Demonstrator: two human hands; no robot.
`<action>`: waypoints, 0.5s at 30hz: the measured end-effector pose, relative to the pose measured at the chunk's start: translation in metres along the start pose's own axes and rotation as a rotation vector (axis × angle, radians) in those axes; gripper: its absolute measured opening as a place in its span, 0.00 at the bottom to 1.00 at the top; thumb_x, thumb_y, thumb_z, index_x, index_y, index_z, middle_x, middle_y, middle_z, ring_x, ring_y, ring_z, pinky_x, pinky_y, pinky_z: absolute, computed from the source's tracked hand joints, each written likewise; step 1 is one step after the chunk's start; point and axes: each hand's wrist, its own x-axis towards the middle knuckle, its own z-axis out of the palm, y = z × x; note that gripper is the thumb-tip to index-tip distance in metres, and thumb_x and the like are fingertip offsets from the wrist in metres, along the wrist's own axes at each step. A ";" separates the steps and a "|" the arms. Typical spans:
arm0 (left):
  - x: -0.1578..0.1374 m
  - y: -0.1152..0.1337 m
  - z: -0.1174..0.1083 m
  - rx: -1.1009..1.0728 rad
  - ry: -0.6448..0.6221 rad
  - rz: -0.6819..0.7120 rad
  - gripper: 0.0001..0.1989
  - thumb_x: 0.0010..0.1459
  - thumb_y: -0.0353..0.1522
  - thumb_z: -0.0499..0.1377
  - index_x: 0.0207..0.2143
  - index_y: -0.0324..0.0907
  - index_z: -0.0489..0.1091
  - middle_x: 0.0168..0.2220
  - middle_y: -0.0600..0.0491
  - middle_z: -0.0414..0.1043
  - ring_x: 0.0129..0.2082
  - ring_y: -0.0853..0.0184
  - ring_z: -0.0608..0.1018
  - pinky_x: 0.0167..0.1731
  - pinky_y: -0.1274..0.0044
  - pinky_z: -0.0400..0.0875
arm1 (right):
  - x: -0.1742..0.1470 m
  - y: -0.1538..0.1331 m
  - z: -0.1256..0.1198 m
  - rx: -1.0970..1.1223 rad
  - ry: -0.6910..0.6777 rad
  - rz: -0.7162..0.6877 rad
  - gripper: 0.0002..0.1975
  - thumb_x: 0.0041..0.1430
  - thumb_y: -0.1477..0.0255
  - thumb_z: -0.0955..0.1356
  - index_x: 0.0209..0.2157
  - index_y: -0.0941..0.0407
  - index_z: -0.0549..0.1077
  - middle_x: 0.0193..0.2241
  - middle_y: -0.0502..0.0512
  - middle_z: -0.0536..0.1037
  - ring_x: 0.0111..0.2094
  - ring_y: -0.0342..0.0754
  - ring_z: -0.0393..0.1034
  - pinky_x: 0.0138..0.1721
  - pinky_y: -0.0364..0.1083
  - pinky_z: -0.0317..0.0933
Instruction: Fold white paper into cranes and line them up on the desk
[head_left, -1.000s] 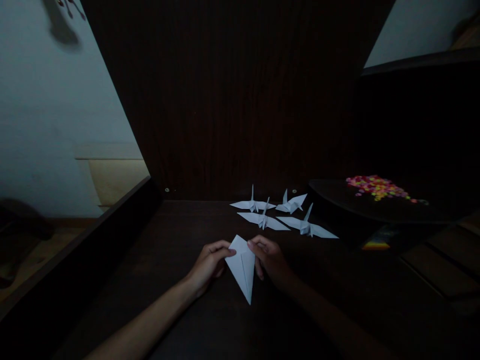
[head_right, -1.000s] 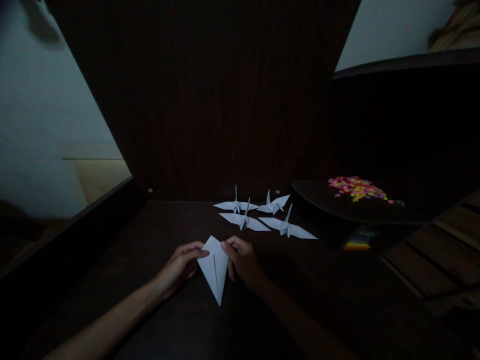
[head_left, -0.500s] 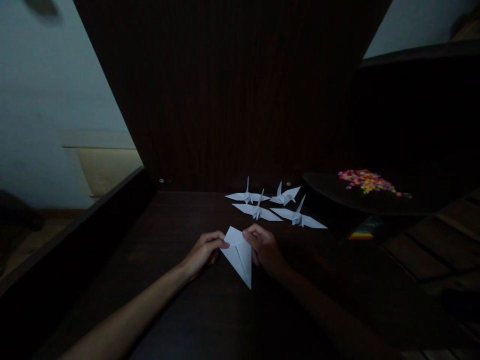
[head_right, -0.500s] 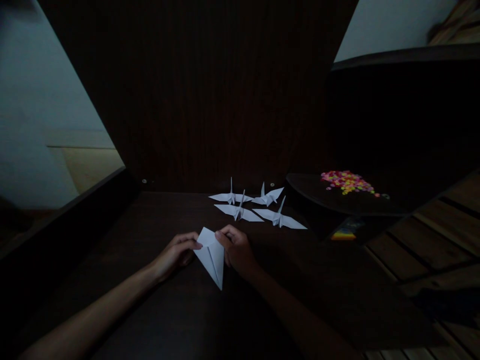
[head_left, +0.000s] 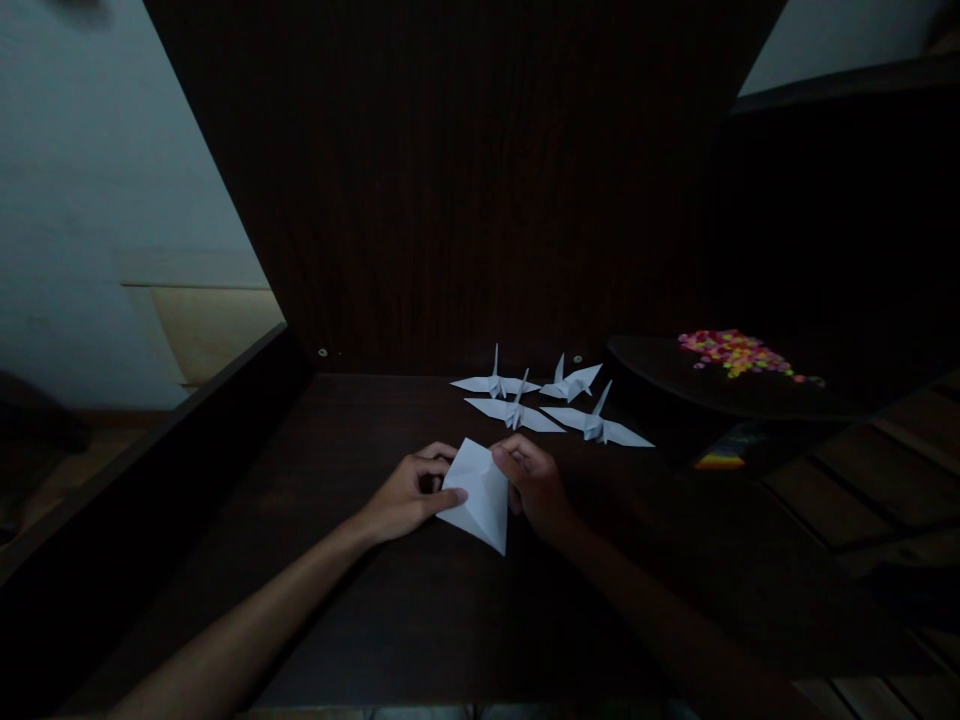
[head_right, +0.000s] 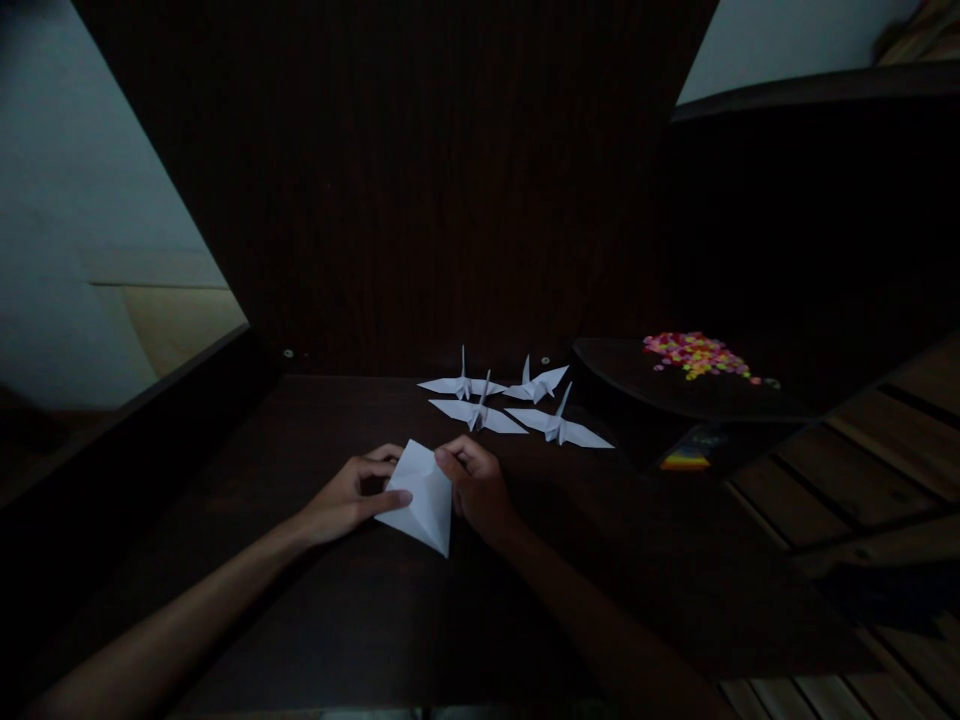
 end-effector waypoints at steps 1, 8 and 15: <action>-0.001 0.001 0.000 0.016 -0.007 0.020 0.09 0.52 0.35 0.63 0.33 0.41 0.79 0.46 0.46 0.71 0.46 0.58 0.72 0.46 0.70 0.65 | 0.000 -0.001 0.000 0.000 0.011 0.011 0.21 0.49 0.51 0.68 0.25 0.56 0.65 0.14 0.42 0.64 0.09 0.34 0.50 0.08 0.36 0.42; -0.003 0.006 -0.003 0.013 -0.027 0.069 0.10 0.55 0.37 0.63 0.34 0.40 0.80 0.41 0.47 0.77 0.49 0.56 0.72 0.50 0.68 0.64 | 0.000 0.007 -0.003 0.118 -0.070 0.058 0.21 0.49 0.51 0.69 0.27 0.55 0.65 0.14 0.43 0.67 0.08 0.34 0.50 0.08 0.36 0.42; -0.008 0.005 0.002 0.012 -0.007 -0.100 0.15 0.56 0.41 0.61 0.33 0.37 0.78 0.31 0.51 0.76 0.32 0.63 0.76 0.34 0.76 0.67 | 0.003 0.002 -0.006 0.090 -0.040 0.100 0.17 0.50 0.56 0.69 0.25 0.55 0.65 0.14 0.41 0.62 0.11 0.35 0.50 0.10 0.36 0.41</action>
